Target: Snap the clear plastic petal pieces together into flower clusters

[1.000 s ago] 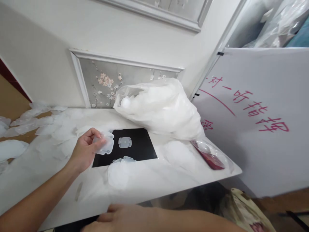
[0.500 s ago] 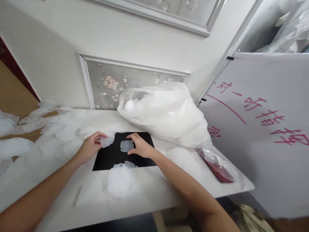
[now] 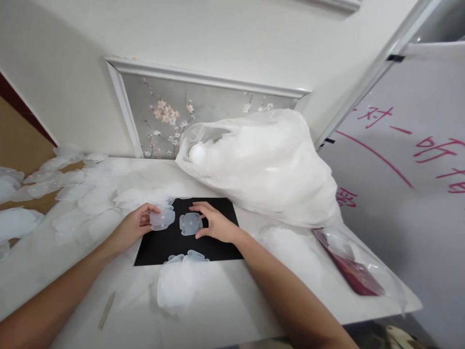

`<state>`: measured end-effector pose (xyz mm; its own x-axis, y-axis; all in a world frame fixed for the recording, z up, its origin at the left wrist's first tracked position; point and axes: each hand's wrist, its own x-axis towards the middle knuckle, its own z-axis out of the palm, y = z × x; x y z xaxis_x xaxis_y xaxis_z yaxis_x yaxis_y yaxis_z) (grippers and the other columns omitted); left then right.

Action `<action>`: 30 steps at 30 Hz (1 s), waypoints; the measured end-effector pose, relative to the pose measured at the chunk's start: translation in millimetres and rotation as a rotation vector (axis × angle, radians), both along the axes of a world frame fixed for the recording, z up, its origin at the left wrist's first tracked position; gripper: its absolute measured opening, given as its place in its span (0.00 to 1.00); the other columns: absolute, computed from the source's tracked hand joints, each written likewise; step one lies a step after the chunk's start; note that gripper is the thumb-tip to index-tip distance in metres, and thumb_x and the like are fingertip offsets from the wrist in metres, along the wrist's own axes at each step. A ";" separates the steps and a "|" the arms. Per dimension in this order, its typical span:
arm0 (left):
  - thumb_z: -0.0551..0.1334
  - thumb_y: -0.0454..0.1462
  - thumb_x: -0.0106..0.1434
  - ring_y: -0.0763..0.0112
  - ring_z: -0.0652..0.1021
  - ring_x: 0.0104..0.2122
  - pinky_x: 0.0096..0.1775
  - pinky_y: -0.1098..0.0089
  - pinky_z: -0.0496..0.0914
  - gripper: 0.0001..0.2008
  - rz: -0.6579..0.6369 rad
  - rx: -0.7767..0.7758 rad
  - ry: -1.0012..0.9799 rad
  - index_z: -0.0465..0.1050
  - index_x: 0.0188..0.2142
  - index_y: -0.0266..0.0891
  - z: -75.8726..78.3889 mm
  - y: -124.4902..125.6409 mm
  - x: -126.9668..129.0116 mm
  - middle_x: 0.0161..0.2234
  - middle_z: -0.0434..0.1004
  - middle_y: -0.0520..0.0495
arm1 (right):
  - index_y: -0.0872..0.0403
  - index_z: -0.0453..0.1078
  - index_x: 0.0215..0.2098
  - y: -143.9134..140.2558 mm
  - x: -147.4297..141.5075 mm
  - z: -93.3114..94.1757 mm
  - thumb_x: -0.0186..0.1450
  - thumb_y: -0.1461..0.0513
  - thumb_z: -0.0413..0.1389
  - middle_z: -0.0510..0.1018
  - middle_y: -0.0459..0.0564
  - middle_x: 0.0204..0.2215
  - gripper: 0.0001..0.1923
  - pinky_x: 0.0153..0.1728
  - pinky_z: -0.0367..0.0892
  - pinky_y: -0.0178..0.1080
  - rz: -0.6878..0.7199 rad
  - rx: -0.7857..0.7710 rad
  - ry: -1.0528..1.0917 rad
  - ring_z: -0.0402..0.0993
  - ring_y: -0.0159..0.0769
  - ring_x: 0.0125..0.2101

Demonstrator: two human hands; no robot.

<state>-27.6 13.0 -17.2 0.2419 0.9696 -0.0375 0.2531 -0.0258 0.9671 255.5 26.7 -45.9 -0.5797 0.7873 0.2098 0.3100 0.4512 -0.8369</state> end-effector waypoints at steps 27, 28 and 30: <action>0.58 0.47 0.67 0.59 0.81 0.43 0.46 0.60 0.75 0.17 0.205 -0.503 -0.597 0.74 0.45 0.38 17.7 -13.8 23.1 0.45 0.82 0.39 | 0.54 0.72 0.46 -2.4 -21.3 5.1 0.66 0.43 0.52 0.80 0.58 0.43 0.25 0.52 0.70 0.50 -0.149 -0.934 0.774 0.78 0.44 0.47; 0.57 0.48 0.67 0.59 0.81 0.43 0.46 0.60 0.74 0.17 0.201 -0.516 -0.609 0.74 0.45 0.37 18.7 -14.1 23.7 0.45 0.81 0.38 | 0.54 0.72 0.46 -2.6 -21.0 4.7 0.66 0.43 0.52 0.80 0.57 0.43 0.25 0.52 0.70 0.49 -0.144 -0.938 0.776 0.78 0.43 0.46; 0.54 0.48 0.69 0.59 0.81 0.44 0.47 0.59 0.74 0.19 0.195 -0.525 -0.633 0.73 0.46 0.36 20.4 -15.1 24.6 0.46 0.81 0.38 | 0.54 0.72 0.46 -3.0 -20.1 2.8 0.66 0.43 0.53 0.80 0.56 0.42 0.25 0.51 0.70 0.48 -0.126 -0.947 0.789 0.78 0.42 0.45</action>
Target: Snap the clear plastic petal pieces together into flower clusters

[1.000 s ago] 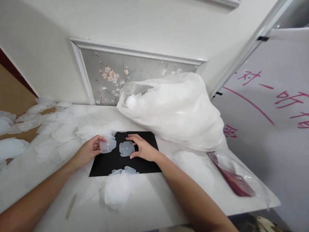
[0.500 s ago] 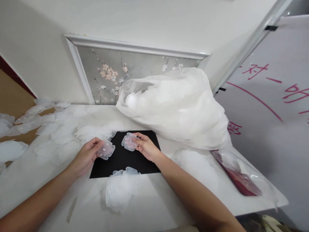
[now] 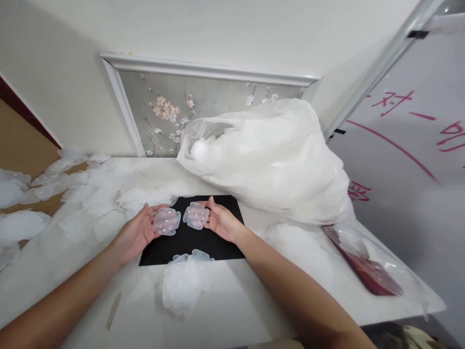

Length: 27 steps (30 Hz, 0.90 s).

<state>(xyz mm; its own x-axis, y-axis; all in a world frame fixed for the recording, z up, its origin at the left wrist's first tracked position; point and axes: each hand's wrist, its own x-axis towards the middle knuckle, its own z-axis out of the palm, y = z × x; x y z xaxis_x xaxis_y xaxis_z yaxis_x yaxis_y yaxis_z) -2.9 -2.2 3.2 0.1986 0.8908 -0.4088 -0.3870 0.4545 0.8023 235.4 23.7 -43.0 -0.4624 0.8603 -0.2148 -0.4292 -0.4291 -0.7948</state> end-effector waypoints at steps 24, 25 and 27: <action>0.49 0.62 0.64 0.57 0.77 0.46 0.47 0.54 0.72 0.32 -0.279 0.258 0.078 0.65 0.57 0.46 2.6 -34.5 24.4 0.54 0.69 0.41 | 0.55 0.66 0.26 -35.0 -14.9 37.5 0.51 0.51 0.70 0.70 0.40 0.20 0.21 0.23 0.55 0.31 0.084 0.293 -0.349 0.62 0.25 0.21; 0.50 0.59 0.65 0.59 0.78 0.43 0.45 0.55 0.73 0.28 -0.269 0.352 0.208 0.68 0.54 0.45 4.7 -30.9 19.4 0.50 0.72 0.42 | 0.55 0.66 0.28 -39.1 -12.4 42.8 0.51 0.51 0.69 0.71 0.40 0.21 0.21 0.23 0.55 0.31 0.160 0.292 -0.353 0.62 0.25 0.21; 0.53 0.50 0.67 0.62 0.78 0.38 0.45 0.58 0.72 0.18 -0.180 0.611 0.604 0.73 0.41 0.40 7.1 -16.4 4.5 0.40 0.76 0.44 | 0.54 0.68 0.35 -46.2 -8.1 52.4 0.52 0.53 0.69 0.73 0.40 0.24 0.21 0.24 0.57 0.31 0.363 0.314 -0.390 0.64 0.26 0.22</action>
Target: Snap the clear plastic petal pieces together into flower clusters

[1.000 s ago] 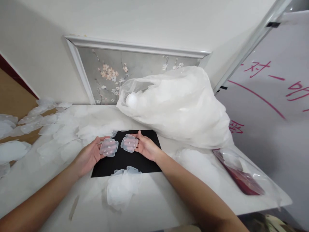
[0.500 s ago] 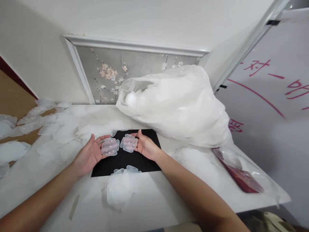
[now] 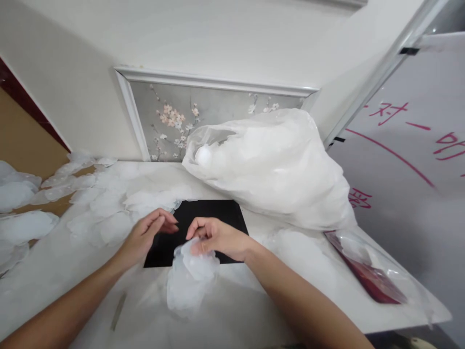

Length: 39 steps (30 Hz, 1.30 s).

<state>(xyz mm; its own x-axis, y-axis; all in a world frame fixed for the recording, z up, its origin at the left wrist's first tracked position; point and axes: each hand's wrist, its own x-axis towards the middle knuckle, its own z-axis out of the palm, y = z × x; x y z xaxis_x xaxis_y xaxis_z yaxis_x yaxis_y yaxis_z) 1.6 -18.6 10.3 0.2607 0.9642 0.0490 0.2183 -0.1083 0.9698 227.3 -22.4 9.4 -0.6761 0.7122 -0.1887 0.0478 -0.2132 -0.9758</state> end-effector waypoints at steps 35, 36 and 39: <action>0.55 0.32 0.64 0.53 0.72 0.46 0.47 0.56 0.67 0.09 0.214 0.677 0.909 0.71 0.29 0.41 -23.9 43.8 -27.1 0.43 0.71 0.39 | 0.51 0.71 0.32 36.2 16.9 -49.3 0.60 0.72 0.51 0.73 0.54 0.53 0.12 0.48 0.68 0.49 -0.167 1.004 -0.274 0.69 0.45 0.52; 0.54 0.33 0.64 0.53 0.72 0.47 0.48 0.56 0.67 0.09 0.240 0.689 0.864 0.71 0.29 0.41 -21.2 42.3 -26.5 0.44 0.72 0.38 | 0.51 0.70 0.31 34.8 15.9 -47.0 0.60 0.71 0.52 0.73 0.55 0.53 0.10 0.46 0.68 0.47 -0.202 0.942 -0.219 0.70 0.44 0.52; 0.54 0.36 0.64 0.56 0.74 0.46 0.48 0.58 0.66 0.07 0.325 0.653 0.665 0.68 0.31 0.42 -13.2 34.6 -22.4 0.43 0.74 0.42 | 0.52 0.69 0.28 34.2 16.0 -45.4 0.61 0.70 0.54 0.73 0.55 0.50 0.07 0.46 0.68 0.45 -0.231 0.830 -0.112 0.71 0.43 0.51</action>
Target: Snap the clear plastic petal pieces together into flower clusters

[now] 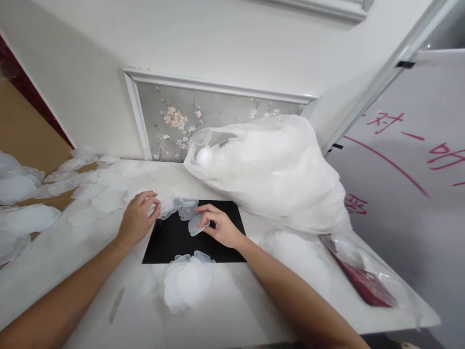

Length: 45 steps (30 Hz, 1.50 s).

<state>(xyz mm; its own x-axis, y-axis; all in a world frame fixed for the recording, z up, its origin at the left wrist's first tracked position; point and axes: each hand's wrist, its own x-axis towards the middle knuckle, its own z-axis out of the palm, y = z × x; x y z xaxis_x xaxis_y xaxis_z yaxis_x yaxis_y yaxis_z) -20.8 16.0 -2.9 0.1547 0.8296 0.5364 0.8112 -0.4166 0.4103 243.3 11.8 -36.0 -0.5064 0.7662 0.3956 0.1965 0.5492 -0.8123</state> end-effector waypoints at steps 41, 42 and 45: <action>0.60 0.29 0.51 0.58 0.78 0.49 0.54 0.58 0.68 0.29 -0.459 -0.947 -0.610 0.72 0.54 0.44 -9.0 -11.8 -0.7 0.49 0.79 0.44 | 0.50 0.73 0.36 10.1 2.6 -11.6 0.61 0.53 0.62 0.66 0.55 0.59 0.11 0.60 0.60 0.51 0.007 -0.237 0.200 0.63 0.47 0.61; 0.61 0.31 0.53 0.57 0.78 0.48 0.54 0.57 0.68 0.23 -0.436 -0.923 -0.563 0.75 0.50 0.43 -7.3 -12.2 0.4 0.48 0.79 0.43 | 0.51 0.73 0.32 10.0 2.5 -10.0 0.60 0.52 0.63 0.70 0.55 0.56 0.11 0.60 0.60 0.52 -0.023 -0.223 0.174 0.65 0.47 0.59; 0.65 0.40 0.56 0.53 0.75 0.52 0.56 0.55 0.66 0.08 -0.344 -0.736 -0.408 0.80 0.35 0.43 -1.4 -13.9 5.0 0.52 0.76 0.42 | 0.52 0.70 0.29 9.9 -0.3 -8.1 0.57 0.49 0.65 0.79 0.50 0.37 0.17 0.51 0.68 0.50 -0.091 -0.390 0.245 0.76 0.44 0.45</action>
<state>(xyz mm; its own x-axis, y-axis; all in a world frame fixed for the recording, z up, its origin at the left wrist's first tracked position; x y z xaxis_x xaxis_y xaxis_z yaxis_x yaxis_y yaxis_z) -15.9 2.1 -4.3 0.3713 0.9275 -0.0436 0.4237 -0.1275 0.8968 243.0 21.7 -44.2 -0.3575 0.9185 0.1690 0.0065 0.1833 -0.9830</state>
